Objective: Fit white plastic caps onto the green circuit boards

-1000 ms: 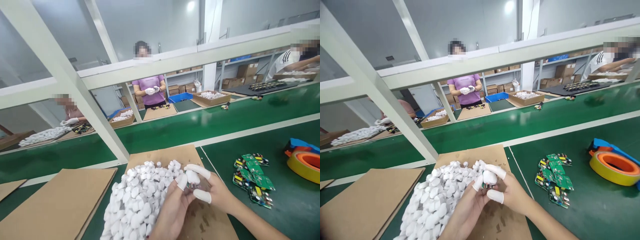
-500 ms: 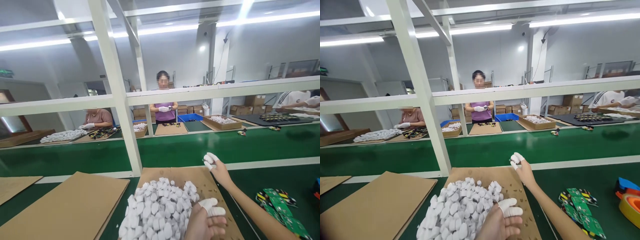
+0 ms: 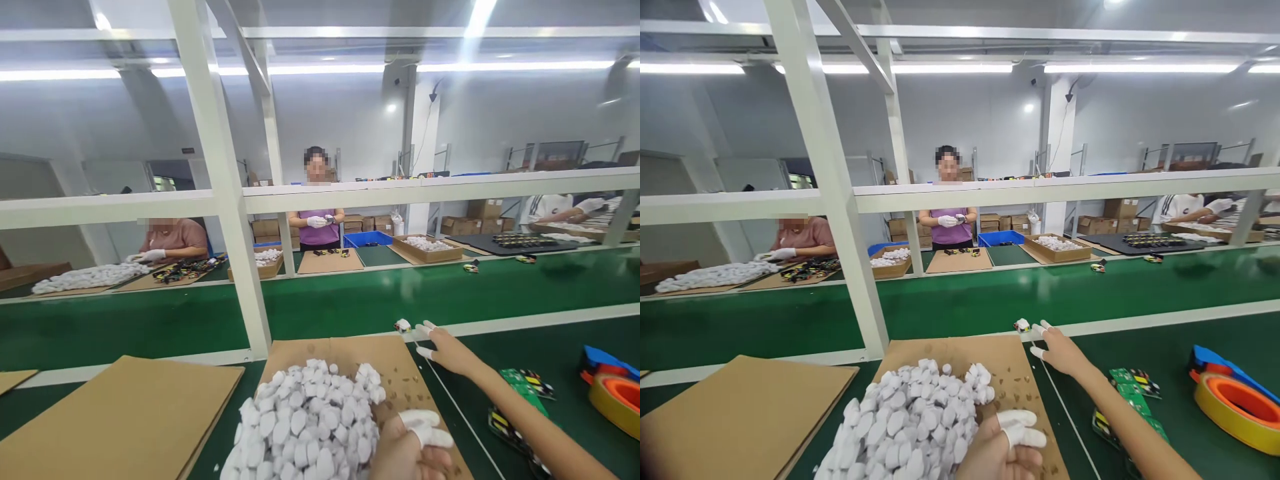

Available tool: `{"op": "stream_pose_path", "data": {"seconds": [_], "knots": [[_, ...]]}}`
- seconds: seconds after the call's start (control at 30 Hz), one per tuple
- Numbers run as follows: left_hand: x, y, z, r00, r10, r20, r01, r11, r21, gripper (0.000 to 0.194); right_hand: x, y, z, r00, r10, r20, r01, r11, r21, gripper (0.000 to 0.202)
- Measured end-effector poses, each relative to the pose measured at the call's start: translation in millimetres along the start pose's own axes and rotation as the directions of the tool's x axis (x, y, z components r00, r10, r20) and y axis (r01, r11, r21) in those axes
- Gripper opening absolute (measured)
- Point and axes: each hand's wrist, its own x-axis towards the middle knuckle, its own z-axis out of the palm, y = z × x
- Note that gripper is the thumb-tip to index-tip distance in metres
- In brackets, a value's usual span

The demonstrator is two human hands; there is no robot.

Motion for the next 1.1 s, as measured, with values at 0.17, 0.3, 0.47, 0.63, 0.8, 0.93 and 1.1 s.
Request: {"op": "stream_pose_path", "data": {"seconds": [0.17,0.3,0.47,0.63,0.8,0.93,1.1], "knots": [[-5.8,1.3,3.5,1.000,0.005,0.022,-0.005,1.000,0.024,0.022,-73.1,38.0,-43.0,0.993,0.027,0.113,-0.022,0.999,-0.046,0.044],[-7.3,-1.2,5.9,0.999,0.020,0.031,-0.022,0.999,0.047,0.024,-114.3,49.9,-47.4,0.995,0.008,0.099,-0.005,0.999,-0.034,0.039],[-7.8,-4.7,7.9,0.999,0.037,0.036,-0.039,0.997,0.062,0.017,-127.3,55.2,-43.5,0.998,-0.051,0.043,0.050,0.998,0.025,0.030],[-6.7,-5.7,6.3,0.998,0.046,0.042,-0.048,0.998,0.047,0.017,-122.5,33.4,-53.9,0.980,-0.034,-0.195,0.096,0.944,0.317,0.024],[-4.0,-9.8,4.5,0.993,0.088,0.083,-0.087,0.996,-0.010,0.024,-113.8,-15.3,-55.4,0.918,-0.141,-0.370,0.392,0.454,0.800,0.021],[-7.4,-10.5,11.2,0.971,0.199,0.132,-0.181,0.973,-0.143,0.047,-104.2,-57.4,-40.5,0.864,-0.299,-0.405,0.495,0.361,0.790,0.024],[-9.6,-10.2,16.0,0.941,0.320,0.112,-0.262,0.896,-0.359,0.045,-100.9,-92.3,-20.5,0.742,-0.372,-0.557,0.646,0.620,0.446,0.024]]}}
